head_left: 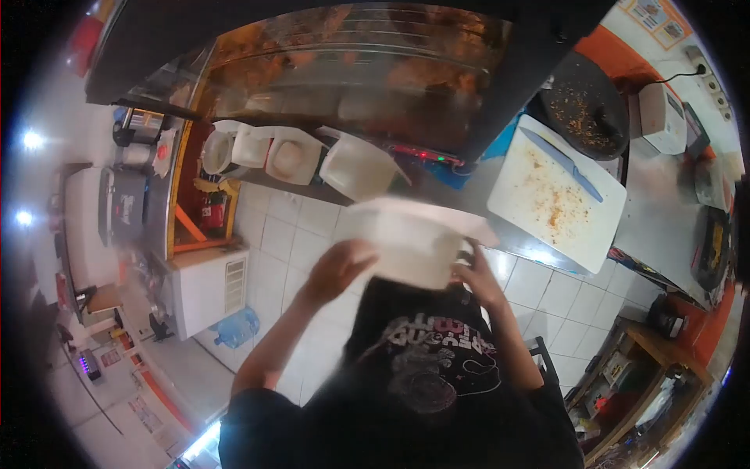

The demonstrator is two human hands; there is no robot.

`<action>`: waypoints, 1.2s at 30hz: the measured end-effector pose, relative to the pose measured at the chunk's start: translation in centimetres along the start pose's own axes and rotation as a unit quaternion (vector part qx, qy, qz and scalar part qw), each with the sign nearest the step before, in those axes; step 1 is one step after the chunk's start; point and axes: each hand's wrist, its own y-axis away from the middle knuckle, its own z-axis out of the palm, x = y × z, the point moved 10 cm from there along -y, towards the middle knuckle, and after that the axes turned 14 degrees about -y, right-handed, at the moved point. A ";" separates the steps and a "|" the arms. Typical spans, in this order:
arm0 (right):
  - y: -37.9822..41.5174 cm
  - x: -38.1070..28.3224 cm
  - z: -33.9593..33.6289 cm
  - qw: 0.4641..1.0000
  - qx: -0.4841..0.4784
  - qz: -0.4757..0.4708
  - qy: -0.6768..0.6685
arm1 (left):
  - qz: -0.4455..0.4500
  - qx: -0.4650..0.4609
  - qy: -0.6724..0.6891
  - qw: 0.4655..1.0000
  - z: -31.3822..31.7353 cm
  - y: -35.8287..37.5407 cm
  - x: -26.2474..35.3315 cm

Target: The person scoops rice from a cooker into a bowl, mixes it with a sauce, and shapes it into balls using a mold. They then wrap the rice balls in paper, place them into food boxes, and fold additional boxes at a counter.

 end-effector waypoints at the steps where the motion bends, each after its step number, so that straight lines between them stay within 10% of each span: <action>1: -0.2 0.6 -2.9 0.997 0.023 -0.070 -0.005 | -0.004 0.000 -0.003 1.000 0.7 -0.8 -0.7; 7: 0.5 0.5 -10.9 0.960 0.170 -0.219 -0.039 | 0.088 0.026 -0.244 0.965 9.2 -5.1 -5.4; 14: -5.8 -1.4 -6.8 0.964 0.084 -0.235 0.091 | 0.037 -0.036 -0.258 0.965 11.2 -5.8 -6.5; 26: -12.1 -0.3 -4.1 0.962 0.069 -0.188 0.187 | 0.054 0.118 -0.097 0.987 9.5 -5.3 -7.9; 29: -6.1 -2.4 -4.4 0.851 0.259 -0.395 0.228 | 0.076 0.115 -0.103 0.985 7.6 -5.1 -6.7; 32: -2.2 0.4 -4.1 0.781 0.325 -0.399 0.355 | 0.013 0.096 -0.013 0.995 5.8 -2.4 -7.8; 36: -4.3 7.9 -0.7 0.887 0.234 -0.260 0.303 | -0.062 0.024 0.091 0.994 7.6 6.7 -15.1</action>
